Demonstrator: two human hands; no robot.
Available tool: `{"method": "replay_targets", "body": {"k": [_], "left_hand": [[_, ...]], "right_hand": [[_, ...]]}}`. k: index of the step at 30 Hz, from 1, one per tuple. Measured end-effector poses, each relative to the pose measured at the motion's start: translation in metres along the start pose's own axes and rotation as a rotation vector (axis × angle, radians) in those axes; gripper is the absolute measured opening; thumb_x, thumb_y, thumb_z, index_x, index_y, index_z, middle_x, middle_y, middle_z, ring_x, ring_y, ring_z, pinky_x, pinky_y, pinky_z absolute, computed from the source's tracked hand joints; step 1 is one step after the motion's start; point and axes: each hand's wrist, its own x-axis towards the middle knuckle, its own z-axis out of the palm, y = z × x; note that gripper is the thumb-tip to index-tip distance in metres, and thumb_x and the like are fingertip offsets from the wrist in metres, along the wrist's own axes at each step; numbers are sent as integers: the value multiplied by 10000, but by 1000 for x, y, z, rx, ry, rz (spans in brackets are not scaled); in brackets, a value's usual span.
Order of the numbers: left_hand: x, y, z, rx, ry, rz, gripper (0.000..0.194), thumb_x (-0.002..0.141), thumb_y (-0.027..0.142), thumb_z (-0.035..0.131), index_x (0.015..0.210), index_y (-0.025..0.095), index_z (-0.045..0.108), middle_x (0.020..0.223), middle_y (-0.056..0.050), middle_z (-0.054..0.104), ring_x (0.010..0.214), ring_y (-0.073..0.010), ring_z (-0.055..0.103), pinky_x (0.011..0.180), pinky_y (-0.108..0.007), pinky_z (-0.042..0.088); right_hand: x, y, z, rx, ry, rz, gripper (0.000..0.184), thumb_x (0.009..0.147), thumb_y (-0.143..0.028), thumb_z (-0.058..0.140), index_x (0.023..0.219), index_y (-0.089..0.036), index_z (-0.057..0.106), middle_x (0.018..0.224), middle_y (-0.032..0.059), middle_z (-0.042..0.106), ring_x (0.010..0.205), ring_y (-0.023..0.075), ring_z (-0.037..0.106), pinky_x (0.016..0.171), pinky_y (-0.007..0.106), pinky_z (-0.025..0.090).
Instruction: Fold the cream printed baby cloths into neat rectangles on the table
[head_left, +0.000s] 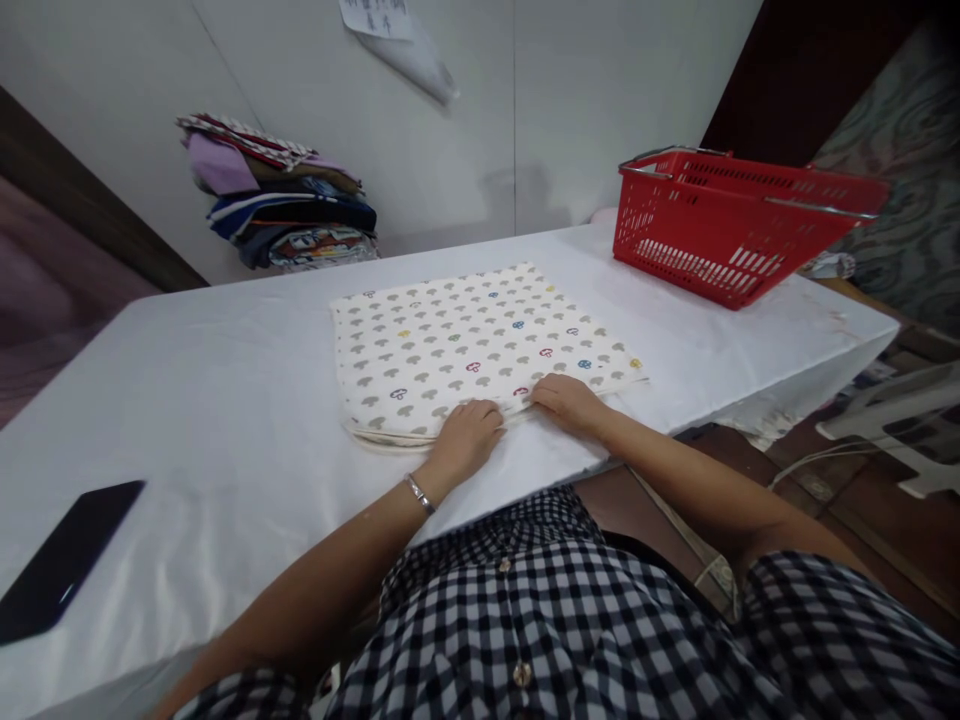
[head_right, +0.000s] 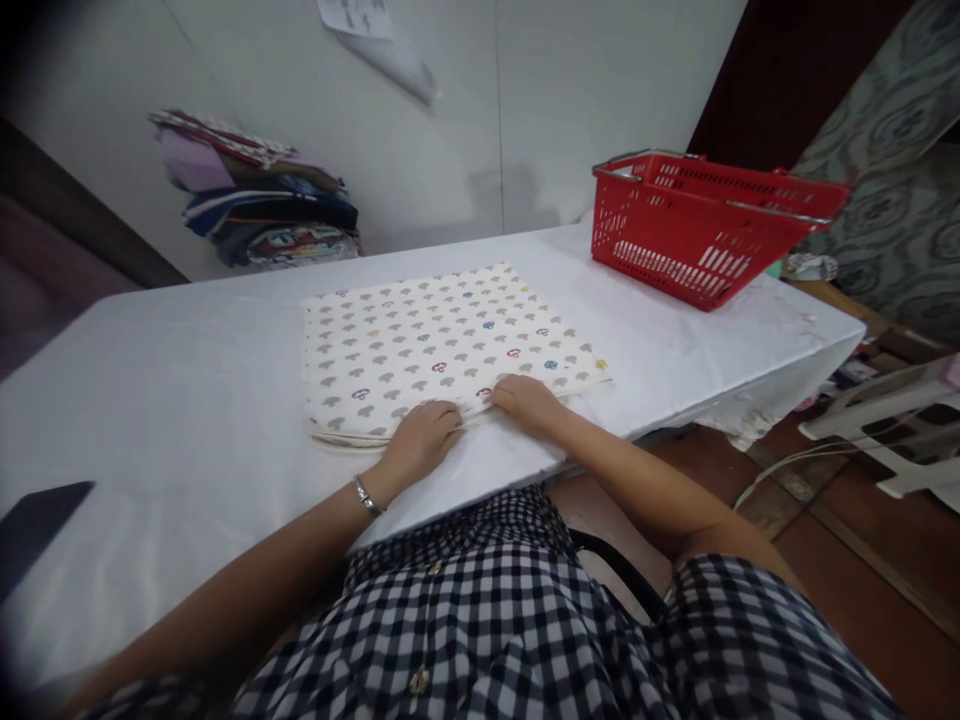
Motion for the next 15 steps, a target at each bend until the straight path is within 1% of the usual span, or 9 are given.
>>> {"method": "replay_targets", "body": {"k": [3,5,8,12,15], "left_hand": [[2,0,2,18,12,-32,160,895,270,454,915,160,569,964,-70,590,910,-198,511,800,-353,419],[2,0,3,10,21,-40,195,895,309,461,958,157,566,953,-69,593,905,-199,511,800,-351,416],[4,0,2,-20,24,-66,245,901,358,448,1008,172,566,955,-60,597,897,-193,514,790,-339,413],[13,1,-2,-26,11,-114,196,906,313,440,964,188,579,927,-44,590,882,-175,517,765,-307,409],[22,3,-5,53,28,-131,178,877,337,489,924,186,572,939,-48,571,889,-187,508,748,-314,403]], "right_hand": [[-2,0,1,-10,-11,-18,207,916,-185,416,952,-167,619,920,67,630,857,178,518,746,298,408],[-3,-1,1,-3,-16,-25,214,918,-182,408,951,-168,618,924,65,632,859,176,519,750,298,408],[-2,-1,-1,30,-2,8,220,926,-195,395,923,-168,613,916,64,627,863,173,516,751,296,408],[6,0,-8,79,19,75,225,935,-229,391,924,-170,608,907,70,624,884,178,523,769,304,411],[12,3,-13,129,-9,92,190,918,-231,437,986,-172,604,924,67,632,888,181,535,786,309,415]]}}
